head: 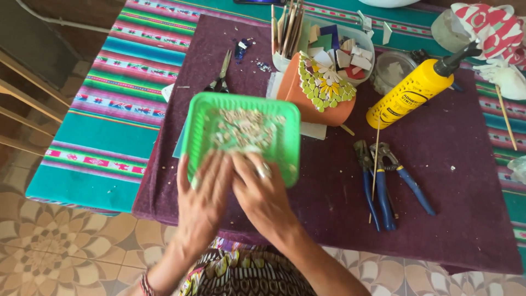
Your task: A person works on a mosaic pot using nippers and glue, then cleans the workspace by sweeping small scraps into a plastic tray.
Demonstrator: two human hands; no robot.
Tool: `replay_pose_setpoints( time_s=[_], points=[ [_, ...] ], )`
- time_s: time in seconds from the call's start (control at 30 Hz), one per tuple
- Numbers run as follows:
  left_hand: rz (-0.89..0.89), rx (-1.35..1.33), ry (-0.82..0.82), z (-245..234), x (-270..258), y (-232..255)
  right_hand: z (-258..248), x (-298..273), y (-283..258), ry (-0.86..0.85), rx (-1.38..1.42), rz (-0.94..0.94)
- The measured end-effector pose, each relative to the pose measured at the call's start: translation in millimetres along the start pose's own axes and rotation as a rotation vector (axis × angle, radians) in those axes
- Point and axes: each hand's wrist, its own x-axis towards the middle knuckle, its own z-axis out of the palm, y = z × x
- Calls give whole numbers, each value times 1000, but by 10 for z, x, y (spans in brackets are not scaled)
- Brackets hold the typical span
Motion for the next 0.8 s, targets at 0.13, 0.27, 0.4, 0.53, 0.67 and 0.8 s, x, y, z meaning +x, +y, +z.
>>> replay_pose_setpoints(
  time_s=[0.13, 0.27, 0.4, 0.53, 0.67, 0.8],
  points=[
    [43, 22, 80, 135, 310, -426, 710, 279, 132, 108, -80, -77],
    [16, 182, 57, 274, 532, -750, 1112, 579, 234, 139, -149, -94],
    [-4, 304, 90, 771, 699, -1045, 1628, 680, 542, 119, -159, -94],
    [-5, 322, 127, 1502, 811, -1281, 1964, 650, 821, 91, -229, -67],
    [8, 311, 86, 1739, 931, -1392, 2210, 608, 962, 30, -238, -6],
    [-20, 255, 29, 1696, 1007, -1359, 2320, 565, 1027, -19, -177, 37]
  ],
)
